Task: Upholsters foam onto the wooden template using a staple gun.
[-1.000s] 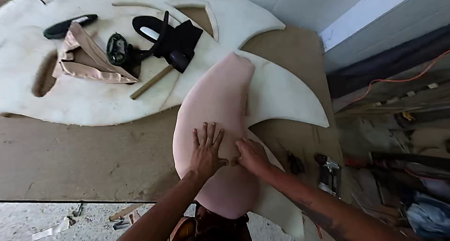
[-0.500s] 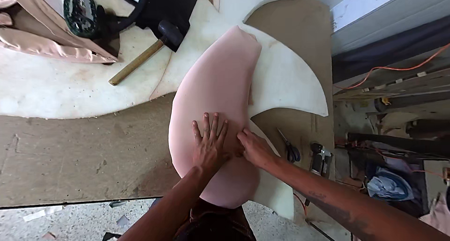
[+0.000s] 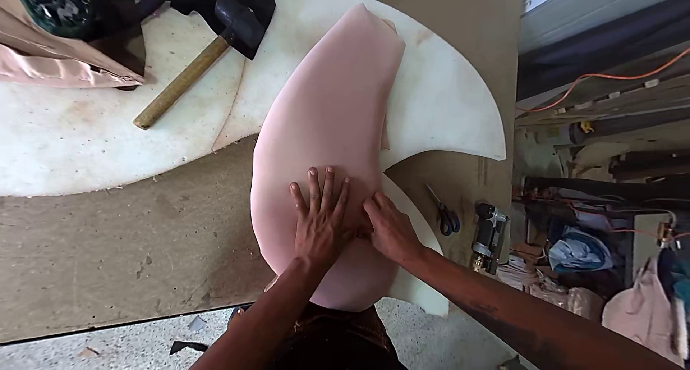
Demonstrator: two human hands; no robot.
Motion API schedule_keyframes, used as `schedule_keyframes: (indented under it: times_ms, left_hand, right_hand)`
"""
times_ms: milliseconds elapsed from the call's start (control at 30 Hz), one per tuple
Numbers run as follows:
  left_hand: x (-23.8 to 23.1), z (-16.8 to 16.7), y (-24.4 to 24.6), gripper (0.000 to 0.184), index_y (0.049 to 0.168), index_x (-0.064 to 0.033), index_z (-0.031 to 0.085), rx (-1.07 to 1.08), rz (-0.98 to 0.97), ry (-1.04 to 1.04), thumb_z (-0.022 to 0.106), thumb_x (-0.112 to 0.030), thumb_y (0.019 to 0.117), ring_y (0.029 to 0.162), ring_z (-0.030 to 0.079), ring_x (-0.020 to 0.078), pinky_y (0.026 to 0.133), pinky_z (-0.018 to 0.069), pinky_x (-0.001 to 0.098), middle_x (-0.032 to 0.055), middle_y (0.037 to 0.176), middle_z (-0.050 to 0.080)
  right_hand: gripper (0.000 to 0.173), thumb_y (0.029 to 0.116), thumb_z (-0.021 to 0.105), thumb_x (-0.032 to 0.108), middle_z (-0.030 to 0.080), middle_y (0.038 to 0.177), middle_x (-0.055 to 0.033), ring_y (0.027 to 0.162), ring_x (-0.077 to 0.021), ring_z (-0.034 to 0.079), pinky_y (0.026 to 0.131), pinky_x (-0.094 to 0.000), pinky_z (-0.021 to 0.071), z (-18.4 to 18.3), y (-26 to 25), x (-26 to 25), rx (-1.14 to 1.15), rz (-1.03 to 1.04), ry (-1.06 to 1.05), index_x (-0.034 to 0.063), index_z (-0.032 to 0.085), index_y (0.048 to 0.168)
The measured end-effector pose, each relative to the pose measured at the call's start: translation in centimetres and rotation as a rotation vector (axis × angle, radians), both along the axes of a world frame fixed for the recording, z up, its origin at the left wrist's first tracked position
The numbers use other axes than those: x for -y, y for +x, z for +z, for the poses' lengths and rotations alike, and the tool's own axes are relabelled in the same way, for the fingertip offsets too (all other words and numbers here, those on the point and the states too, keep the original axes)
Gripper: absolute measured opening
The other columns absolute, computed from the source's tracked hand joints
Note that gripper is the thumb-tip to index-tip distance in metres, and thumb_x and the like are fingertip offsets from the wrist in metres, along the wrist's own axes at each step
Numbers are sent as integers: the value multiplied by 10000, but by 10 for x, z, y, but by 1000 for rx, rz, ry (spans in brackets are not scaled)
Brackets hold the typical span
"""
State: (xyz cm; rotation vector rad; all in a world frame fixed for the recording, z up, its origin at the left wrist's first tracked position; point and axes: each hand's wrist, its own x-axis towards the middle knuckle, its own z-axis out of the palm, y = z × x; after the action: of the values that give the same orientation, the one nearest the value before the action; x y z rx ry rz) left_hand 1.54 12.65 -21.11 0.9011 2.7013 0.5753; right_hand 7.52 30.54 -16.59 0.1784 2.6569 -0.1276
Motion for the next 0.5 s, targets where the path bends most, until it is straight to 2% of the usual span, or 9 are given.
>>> schedule_keyframes:
  times_ms: [100, 200, 300, 367, 500]
  left_hand:
    - [0, -4, -1, 1147, 1661, -294, 185, -5, -13, -7, 627, -835, 751, 1569, -152, 408, 1161, -57, 796, 98, 1737, -76]
    - [2, -2, 0, 1178, 1663, -295, 176, -25, -34, -10, 589, -881, 728, 1563, -149, 433, 1155, -63, 801, 107, 1735, -83]
    - [12, 9, 1, 1231, 1658, -315, 198, 20, -74, 9, 683, -857, 664, 1562, -162, 428, 1165, -57, 789, 100, 1736, -88]
    - [14, 11, 2, 1243, 1654, -326, 205, 36, -79, -21, 736, -818, 644, 1565, -161, 414, 1171, -53, 777, 90, 1737, -84]
    - [5, 8, 4, 1194, 1659, -320, 180, 24, -75, -77, 719, -785, 700, 1561, -165, 426, 1168, -49, 786, 92, 1734, -109]
  right_hand:
    - [421, 735, 881, 222, 537, 1054, -72, 919, -235, 621, 563, -380, 556, -2, 0, -3, -11, 20, -15, 155, 613, 1053]
    - [442, 739, 872, 212, 547, 1090, -84, 948, -242, 638, 594, -405, 587, 3, -3, -6, 32, 32, -48, 148, 611, 1090]
    - [583, 727, 913, 318, 547, 1150, -124, 1008, -284, 641, 691, -447, 612, 15, -13, -8, 150, 88, -77, 120, 596, 1175]
    - [634, 696, 919, 302, 544, 1154, -142, 1011, -300, 639, 709, -455, 610, 15, -16, -7, 177, 117, -66, 102, 587, 1197]
    - [610, 688, 939, 326, 544, 1134, -127, 1000, -293, 634, 643, -439, 600, 7, -7, -2, 86, 62, -31, 121, 602, 1154]
